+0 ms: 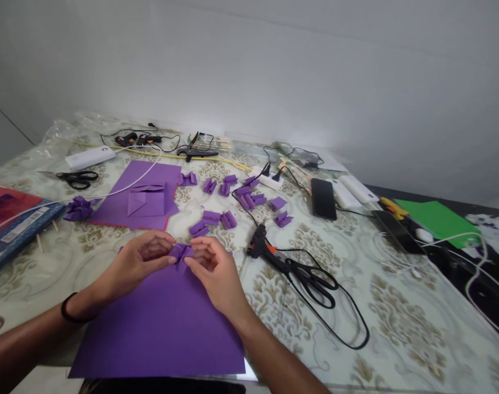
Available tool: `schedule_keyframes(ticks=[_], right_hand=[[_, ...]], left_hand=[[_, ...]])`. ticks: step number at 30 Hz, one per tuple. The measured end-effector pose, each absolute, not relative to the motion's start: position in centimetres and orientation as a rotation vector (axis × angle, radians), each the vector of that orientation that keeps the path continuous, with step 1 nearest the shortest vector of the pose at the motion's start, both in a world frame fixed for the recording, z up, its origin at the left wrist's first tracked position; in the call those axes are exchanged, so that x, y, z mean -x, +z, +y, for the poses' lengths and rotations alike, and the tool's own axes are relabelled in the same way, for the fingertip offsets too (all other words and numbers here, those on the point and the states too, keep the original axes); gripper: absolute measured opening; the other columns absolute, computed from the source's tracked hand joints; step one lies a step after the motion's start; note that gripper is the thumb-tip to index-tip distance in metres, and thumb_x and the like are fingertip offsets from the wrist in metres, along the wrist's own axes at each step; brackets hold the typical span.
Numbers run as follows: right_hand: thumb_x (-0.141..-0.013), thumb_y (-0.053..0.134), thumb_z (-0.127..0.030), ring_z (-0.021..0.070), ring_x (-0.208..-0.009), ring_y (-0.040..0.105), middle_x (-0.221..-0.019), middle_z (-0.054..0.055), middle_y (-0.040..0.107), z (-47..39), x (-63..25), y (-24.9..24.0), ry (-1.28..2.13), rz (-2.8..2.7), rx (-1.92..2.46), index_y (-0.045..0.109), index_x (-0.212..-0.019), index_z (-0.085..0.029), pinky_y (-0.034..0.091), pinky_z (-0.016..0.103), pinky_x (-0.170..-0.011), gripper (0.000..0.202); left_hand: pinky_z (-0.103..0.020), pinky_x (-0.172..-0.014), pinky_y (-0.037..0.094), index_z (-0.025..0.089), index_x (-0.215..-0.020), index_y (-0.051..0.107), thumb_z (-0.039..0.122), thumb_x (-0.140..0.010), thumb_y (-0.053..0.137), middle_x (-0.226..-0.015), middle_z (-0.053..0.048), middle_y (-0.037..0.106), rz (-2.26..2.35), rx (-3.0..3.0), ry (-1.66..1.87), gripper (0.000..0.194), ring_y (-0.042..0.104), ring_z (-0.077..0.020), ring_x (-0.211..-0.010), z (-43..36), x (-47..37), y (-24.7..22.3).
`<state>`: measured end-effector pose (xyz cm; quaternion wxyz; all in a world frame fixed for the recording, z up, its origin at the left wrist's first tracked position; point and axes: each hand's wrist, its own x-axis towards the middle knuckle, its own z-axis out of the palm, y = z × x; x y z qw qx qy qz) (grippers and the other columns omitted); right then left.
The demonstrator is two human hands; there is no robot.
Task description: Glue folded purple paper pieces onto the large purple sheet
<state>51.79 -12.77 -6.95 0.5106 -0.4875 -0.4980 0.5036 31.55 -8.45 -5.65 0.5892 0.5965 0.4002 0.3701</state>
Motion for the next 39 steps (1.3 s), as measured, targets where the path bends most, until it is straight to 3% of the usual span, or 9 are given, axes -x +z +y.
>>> schedule_keyframes(ticks=[5, 10, 14, 18, 23, 31, 39], right_hand=[[-0.086, 0.078, -0.027, 0.0185, -0.090, 0.073, -0.100, 0.003, 0.072, -13.0, -51.5, -7.4, 1.098, -1.291, 1.182, 0.067, -0.111, -0.025, 0.061, 0.033, -0.086, 0.028], [-0.086, 0.079, -0.029, 0.0185, -0.089, 0.068, -0.105, 0.004, 0.067, -12.8, -51.6, -7.5, 0.938, -1.385, 1.227, 0.067, -0.116, -0.027, 0.059, 0.035, -0.087, 0.032], [-0.092, 0.073, -0.038, 0.0176, -0.079, 0.065, -0.084, 0.000, 0.067, -12.7, -51.8, -7.0, 1.167, -1.425, 1.260, 0.068, -0.101, -0.023, 0.055, 0.031, -0.076, 0.018], [-0.094, 0.068, -0.043, 0.0147, -0.067, 0.056, -0.070, -0.003, 0.059, -12.8, -51.8, -6.6, 1.198, -1.449, 1.283, 0.061, -0.078, -0.022, 0.048, 0.028, -0.066, 0.028], [-0.093, 0.070, -0.052, 0.0144, -0.063, 0.055, -0.065, -0.004, 0.058, -12.9, -51.9, -6.4, 1.183, -1.385, 1.272, 0.057, -0.075, -0.023, 0.047, 0.028, -0.063, 0.036], [-0.093, 0.068, -0.062, 0.0169, -0.071, 0.063, -0.073, 0.001, 0.066, -13.0, -52.0, -6.3, 1.380, -1.433, 1.197, 0.060, -0.078, -0.021, 0.048, 0.031, -0.070, 0.044], [-0.093, 0.070, -0.053, 0.0155, -0.067, 0.060, -0.070, 0.000, 0.065, -13.2, -51.9, -6.2, 1.485, -1.475, 1.192, 0.060, -0.074, -0.020, 0.046, 0.030, -0.068, 0.039]], left_hand=[[-0.029, -0.076, 0.055, 0.016, -0.090, 0.073, 0.037, -0.088, 0.076, -0.086, -0.004, 0.076, 0.946, -1.482, 0.722, 0.022, 0.071, -0.0182, -0.081, -8.6, -31.3, -5.3], [-0.027, -0.070, 0.054, 0.017, -0.082, 0.073, 0.037, -0.089, 0.075, -0.077, -0.001, 0.074, 0.915, -1.451, 0.742, 0.022, 0.068, -0.0154, -0.072, -8.5, -31.4, -5.2], [-0.027, -0.069, 0.055, 0.018, -0.088, 0.068, 0.037, -0.086, 0.077, -0.074, 0.001, 0.073, 0.919, -1.372, 0.790, 0.021, 0.068, -0.0151, -0.069, -8.5, -31.4, -5.2], [-0.028, -0.067, 0.056, 0.018, -0.105, 0.070, 0.037, -0.087, 0.077, -0.073, 0.001, 0.073, 0.949, -1.406, 0.694, 0.027, 0.070, -0.0166, -0.069, -8.5, -31.2, -5.0], [-0.035, -0.078, 0.064, 0.017, -0.077, 0.070, 0.042, -0.090, 0.075, -0.079, -0.004, 0.080, 0.837, -1.364, 0.517, 0.029, 0.078, -0.0215, -0.079, -8.5, -31.3, -4.9], [-0.034, -0.076, 0.063, 0.015, -0.084, 0.075, 0.043, -0.088, 0.078, -0.079, -0.007, 0.081, 0.836, -1.290, 0.585, 0.029, 0.078, -0.0210, -0.075, -8.4, -31.3, -4.7], [-0.026, -0.069, 0.050, 0.015, -0.080, 0.069, 0.039, -0.093, 0.070, -0.078, -0.002, 0.071, 0.849, -1.463, 0.596, 0.027, 0.067, -0.0157, -0.074, -8.4, -31.3, -4.0]])
